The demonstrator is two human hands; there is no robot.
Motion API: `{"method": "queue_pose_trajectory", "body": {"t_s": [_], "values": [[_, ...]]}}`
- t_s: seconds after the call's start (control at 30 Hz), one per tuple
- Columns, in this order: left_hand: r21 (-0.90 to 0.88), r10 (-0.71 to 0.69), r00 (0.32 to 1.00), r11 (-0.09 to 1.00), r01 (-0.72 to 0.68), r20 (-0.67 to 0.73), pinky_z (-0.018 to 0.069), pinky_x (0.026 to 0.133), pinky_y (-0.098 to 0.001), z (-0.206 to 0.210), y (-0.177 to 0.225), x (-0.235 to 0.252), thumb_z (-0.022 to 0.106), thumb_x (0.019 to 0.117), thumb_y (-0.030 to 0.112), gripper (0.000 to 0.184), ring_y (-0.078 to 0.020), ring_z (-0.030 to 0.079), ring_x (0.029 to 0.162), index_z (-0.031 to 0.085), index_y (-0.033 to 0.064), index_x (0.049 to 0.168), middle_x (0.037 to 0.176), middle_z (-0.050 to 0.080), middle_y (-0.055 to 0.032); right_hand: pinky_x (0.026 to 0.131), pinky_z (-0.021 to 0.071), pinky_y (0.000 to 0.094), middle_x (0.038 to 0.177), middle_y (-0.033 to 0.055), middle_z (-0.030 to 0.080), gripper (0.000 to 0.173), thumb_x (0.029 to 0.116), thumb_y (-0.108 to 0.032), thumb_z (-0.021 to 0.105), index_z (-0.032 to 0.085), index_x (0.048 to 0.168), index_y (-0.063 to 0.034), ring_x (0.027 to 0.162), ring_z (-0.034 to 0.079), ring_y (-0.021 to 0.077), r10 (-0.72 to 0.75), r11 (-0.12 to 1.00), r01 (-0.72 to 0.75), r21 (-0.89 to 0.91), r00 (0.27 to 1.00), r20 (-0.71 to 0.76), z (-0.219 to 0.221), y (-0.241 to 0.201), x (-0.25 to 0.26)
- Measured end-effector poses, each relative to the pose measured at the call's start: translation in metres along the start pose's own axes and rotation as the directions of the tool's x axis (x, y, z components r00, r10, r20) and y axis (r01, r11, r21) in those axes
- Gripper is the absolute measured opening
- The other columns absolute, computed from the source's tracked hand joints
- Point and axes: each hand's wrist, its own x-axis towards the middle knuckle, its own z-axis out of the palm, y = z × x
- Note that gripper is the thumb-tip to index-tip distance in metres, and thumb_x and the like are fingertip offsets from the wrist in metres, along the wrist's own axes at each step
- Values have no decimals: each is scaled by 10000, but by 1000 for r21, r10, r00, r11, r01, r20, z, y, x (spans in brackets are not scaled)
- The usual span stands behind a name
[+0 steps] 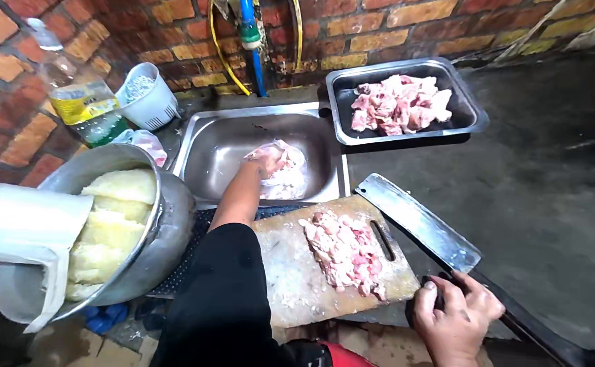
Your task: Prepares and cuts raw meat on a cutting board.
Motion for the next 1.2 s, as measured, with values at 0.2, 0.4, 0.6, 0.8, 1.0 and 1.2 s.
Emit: {"method": "queue_pose_trajectory", "body": {"t_s": [0.2, 0.4, 0.6, 0.8, 1.0, 1.2], "values": [[113, 98, 991, 990, -87, -88, 400, 1111, -656, 1, -4, -9, 741, 942, 321, 754, -482, 461, 1403, 405, -3, 1535, 1515, 459, -315, 1079, 364, 567, 1160, 382, 639, 400, 972, -251, 468, 716, 907, 56, 1166, 569, 552, -6, 1000, 6, -7, 1000, 7, 1, 1, 1], [190, -136, 972, 977, 100, 190, 477, 907, -643, 10, -34, 3, 676, 950, 188, 329, -439, 643, 1072, 667, -126, 1048, 1113, 665, -307, 1074, 388, 540, 1122, 336, 670, 397, 980, -259, 459, 712, 881, 30, 1162, 590, 512, -14, 1000, 13, -18, 1000, -21, 5, 4, -1], [80, 26, 988, 996, -39, 154, 446, 1023, -655, 11, -36, 23, 688, 972, 218, 439, -476, 598, 1216, 630, -102, 1267, 1268, 622, -344, 1062, 416, 562, 1136, 321, 680, 399, 985, -264, 460, 715, 891, 28, 1166, 601, 517, -22, 1000, 21, -13, 999, -30, 6, 10, -1], [11, 100, 978, 995, -99, -184, 472, 963, -726, -10, -27, -32, 818, 826, 188, 480, -504, 629, 1160, 682, 3, 1247, 1198, 670, -310, 1061, 401, 586, 1160, 343, 665, 397, 989, -244, 457, 708, 910, 53, 1180, 586, 540, -18, 1000, 18, 10, 1000, -2, 1, 7, -3], [42, 151, 821, 987, -153, -551, 460, 971, -730, -46, -13, -111, 703, 902, 90, 322, -567, 577, 1200, 660, -39, 1193, 1209, 631, -360, 1054, 421, 601, 1187, 333, 663, 378, 979, -221, 461, 717, 941, 55, 1202, 576, 549, -9, 999, 8, 31, 1000, 20, -2, 6, -7], [-162, -16, 679, 975, -152, -734, 445, 1010, -667, -76, -8, -193, 677, 876, 85, 366, -492, 585, 1224, 636, -9, 1228, 1257, 620, -311, 1075, 401, 621, 1237, 319, 650, 380, 965, -222, 463, 725, 954, 52, 1244, 546, 552, 4, 999, -6, 47, 999, 51, -3, 9, -8]]}}
